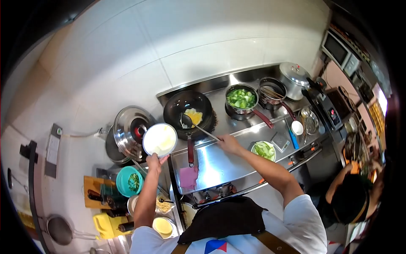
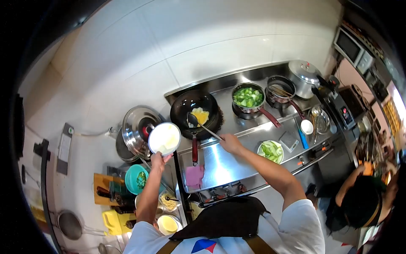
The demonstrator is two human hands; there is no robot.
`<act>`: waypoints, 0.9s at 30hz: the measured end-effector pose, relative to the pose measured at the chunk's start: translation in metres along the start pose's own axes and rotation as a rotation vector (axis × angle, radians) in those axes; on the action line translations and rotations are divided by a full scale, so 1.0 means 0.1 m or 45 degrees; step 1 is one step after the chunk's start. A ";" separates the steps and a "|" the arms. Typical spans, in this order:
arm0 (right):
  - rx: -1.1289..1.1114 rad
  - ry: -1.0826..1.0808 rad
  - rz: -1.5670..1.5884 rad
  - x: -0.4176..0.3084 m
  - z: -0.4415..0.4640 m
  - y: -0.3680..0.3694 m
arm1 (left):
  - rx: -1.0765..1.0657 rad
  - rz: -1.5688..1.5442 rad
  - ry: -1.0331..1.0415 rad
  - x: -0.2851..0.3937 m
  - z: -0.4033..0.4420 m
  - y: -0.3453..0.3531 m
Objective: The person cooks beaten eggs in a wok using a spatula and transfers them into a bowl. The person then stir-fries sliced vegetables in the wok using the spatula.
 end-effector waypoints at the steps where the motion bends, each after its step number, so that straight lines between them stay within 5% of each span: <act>1: 0.046 0.022 -0.093 0.10 0.06 0.08 | 0.042 0.017 0.063 -0.04 -0.15 -0.16; 6: 0.207 0.242 -0.462 0.44 0.29 0.17 | 0.214 -0.057 0.099 -0.65 -0.78 -0.88; 10: 0.377 0.131 -0.362 0.32 0.27 -0.24 | 0.418 -0.012 0.036 -1.06 -1.38 -1.04; 18: 0.187 0.097 -0.743 -0.13 0.70 -0.95 | 0.215 -0.119 -0.153 -1.98 -1.74 -1.00; 22: -0.001 0.212 -0.265 0.09 0.78 -0.62 | 0.161 -0.028 -0.237 -2.15 -1.80 -0.72; 27: 0.106 0.118 -0.160 0.24 0.69 -0.24 | 0.007 0.013 -0.341 -2.52 -1.66 -0.38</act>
Point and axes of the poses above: each hand's wrist, its own z-axis towards the middle knuckle, its own y-axis out of the palm, x = y × z, the point moved 10 cm from there along z, towards the middle knuckle, and after that the axes turned 10 degrees about -z, right-handed, at the moved point
